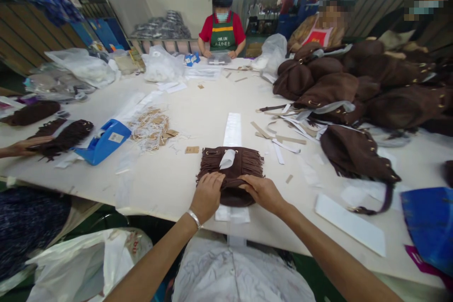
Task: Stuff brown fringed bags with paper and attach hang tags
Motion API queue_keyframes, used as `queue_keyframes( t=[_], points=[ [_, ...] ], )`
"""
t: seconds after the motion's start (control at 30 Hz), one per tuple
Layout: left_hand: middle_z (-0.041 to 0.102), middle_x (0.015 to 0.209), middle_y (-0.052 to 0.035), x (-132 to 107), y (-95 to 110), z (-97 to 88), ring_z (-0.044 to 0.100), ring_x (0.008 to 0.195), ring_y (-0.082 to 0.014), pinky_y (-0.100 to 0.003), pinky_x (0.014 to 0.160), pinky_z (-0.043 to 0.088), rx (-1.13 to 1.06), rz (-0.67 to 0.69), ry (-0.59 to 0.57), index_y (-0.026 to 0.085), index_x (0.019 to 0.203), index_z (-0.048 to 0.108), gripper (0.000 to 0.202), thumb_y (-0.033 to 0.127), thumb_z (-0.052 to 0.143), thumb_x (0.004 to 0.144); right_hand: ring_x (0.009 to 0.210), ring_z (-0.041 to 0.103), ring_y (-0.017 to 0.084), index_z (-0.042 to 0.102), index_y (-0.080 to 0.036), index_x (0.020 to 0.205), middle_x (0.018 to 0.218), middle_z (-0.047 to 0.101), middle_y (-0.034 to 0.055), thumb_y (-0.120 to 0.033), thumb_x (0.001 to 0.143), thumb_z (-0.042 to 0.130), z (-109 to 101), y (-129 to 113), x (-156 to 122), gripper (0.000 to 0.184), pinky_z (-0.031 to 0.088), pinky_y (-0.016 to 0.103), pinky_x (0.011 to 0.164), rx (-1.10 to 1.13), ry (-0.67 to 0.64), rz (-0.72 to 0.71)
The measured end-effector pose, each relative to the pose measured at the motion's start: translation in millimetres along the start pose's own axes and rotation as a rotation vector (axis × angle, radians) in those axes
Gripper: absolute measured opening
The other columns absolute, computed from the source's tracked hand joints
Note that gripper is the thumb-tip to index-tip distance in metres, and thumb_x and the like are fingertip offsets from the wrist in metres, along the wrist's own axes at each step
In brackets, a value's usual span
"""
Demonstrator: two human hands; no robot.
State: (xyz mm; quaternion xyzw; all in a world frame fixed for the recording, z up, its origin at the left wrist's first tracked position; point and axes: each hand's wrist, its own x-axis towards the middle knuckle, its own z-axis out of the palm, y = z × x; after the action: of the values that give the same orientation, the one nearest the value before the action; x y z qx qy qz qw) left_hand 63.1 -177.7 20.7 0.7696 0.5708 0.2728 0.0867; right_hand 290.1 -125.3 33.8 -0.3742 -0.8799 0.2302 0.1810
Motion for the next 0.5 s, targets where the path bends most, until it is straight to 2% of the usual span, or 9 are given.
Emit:
queue_keyframes(
  t=[0.07, 0.13, 0.2, 0.27, 0.3, 0.37, 0.4, 0.5],
  points=[
    [0.066, 0.122, -0.0075, -2, -25, -14.5, 0.059, 0.115, -0.0225, -0.043, 0.105, 0.045, -0.019, -0.033, 0.016, 0.021, 0.116, 0.063, 0.044, 0.007, 0.043, 0.08, 0.096, 0.067, 0.017, 0.058, -0.023, 0.12, 0.108, 0.071, 0.0035, -0.03, 0.099, 0.044, 1, 2, 1, 0.026, 0.049, 0.027, 0.08, -0.009, -0.002, 0.0],
    [0.071, 0.111, -0.0061, -4, -54, -36.3, 0.066, 0.103, -0.0207, -0.039, 0.096, 0.051, -0.025, -0.12, 0.074, 0.021, 0.106, 0.067, 0.042, 0.007, 0.04, 0.078, 0.095, 0.067, 0.018, 0.06, -0.023, 0.118, 0.105, 0.071, 0.0038, -0.031, 0.098, 0.045, 2, 4, 1, 0.026, 0.049, 0.027, 0.079, -0.017, 0.004, 0.007],
    [0.073, 0.095, -0.006, -7, -80, -58.7, 0.07, 0.086, -0.0194, -0.036, 0.082, 0.056, -0.021, -0.245, 0.177, 0.018, 0.099, 0.067, 0.037, 0.01, 0.037, 0.079, 0.094, 0.067, 0.018, 0.061, -0.022, 0.117, 0.104, 0.072, 0.0044, -0.032, 0.098, 0.046, 3, 5, 1, 0.026, 0.048, 0.027, 0.079, -0.011, 0.01, 0.012],
    [0.072, 0.091, -0.0078, -15, -93, -73.5, 0.07, 0.079, -0.0188, -0.034, 0.072, 0.057, -0.007, -0.363, 0.31, 0.014, 0.105, 0.062, 0.038, 0.012, 0.031, 0.083, 0.093, 0.067, 0.017, 0.061, -0.022, 0.117, 0.103, 0.072, 0.0047, -0.032, 0.098, 0.046, 2, 5, 0, 0.026, 0.048, 0.026, 0.078, -0.01, 0.008, 0.016],
    [0.07, 0.094, -0.0092, -21, -93, -75.9, 0.069, 0.08, -0.0191, -0.034, 0.071, 0.057, 0.004, -0.407, 0.371, 0.013, 0.11, 0.058, 0.039, 0.013, 0.028, 0.085, 0.093, 0.067, 0.017, 0.061, -0.022, 0.117, 0.103, 0.072, 0.0047, -0.031, 0.098, 0.045, 0, 4, 0, 0.026, 0.048, 0.027, 0.078, -0.017, 0.003, 0.02],
    [0.067, 0.099, -0.0107, -34, -79, -69.2, 0.068, 0.086, -0.0202, -0.037, 0.075, 0.056, 0.022, -0.444, 0.434, 0.013, 0.116, 0.053, 0.037, 0.017, 0.026, 0.09, 0.093, 0.067, 0.018, 0.061, -0.021, 0.116, 0.102, 0.072, 0.0047, -0.031, 0.098, 0.045, -4, -2, 1, 0.026, 0.048, 0.027, 0.078, -0.045, -0.016, 0.027],
    [0.066, 0.101, -0.0101, -40, -68, -60.8, 0.067, 0.089, -0.0205, -0.039, 0.079, 0.055, 0.022, -0.433, 0.425, 0.015, 0.115, 0.053, 0.034, 0.02, 0.029, 0.092, 0.094, 0.066, 0.019, 0.06, -0.021, 0.116, 0.103, 0.071, 0.0052, -0.03, 0.098, 0.045, -6, -6, 2, 0.026, 0.048, 0.028, 0.078, -0.066, -0.026, 0.022],
    [0.064, 0.109, -0.0079, -50, -36, -27.2, 0.063, 0.102, -0.0218, -0.039, 0.091, 0.052, -0.023, -0.313, 0.284, 0.02, 0.113, 0.056, 0.024, 0.028, 0.047, 0.091, 0.105, 0.063, 0.022, 0.055, -0.019, 0.126, 0.117, 0.067, 0.009, -0.028, 0.096, 0.05, -10, -21, 8, 0.032, 0.048, 0.033, 0.087, -0.159, -0.039, -0.064]
  ],
)
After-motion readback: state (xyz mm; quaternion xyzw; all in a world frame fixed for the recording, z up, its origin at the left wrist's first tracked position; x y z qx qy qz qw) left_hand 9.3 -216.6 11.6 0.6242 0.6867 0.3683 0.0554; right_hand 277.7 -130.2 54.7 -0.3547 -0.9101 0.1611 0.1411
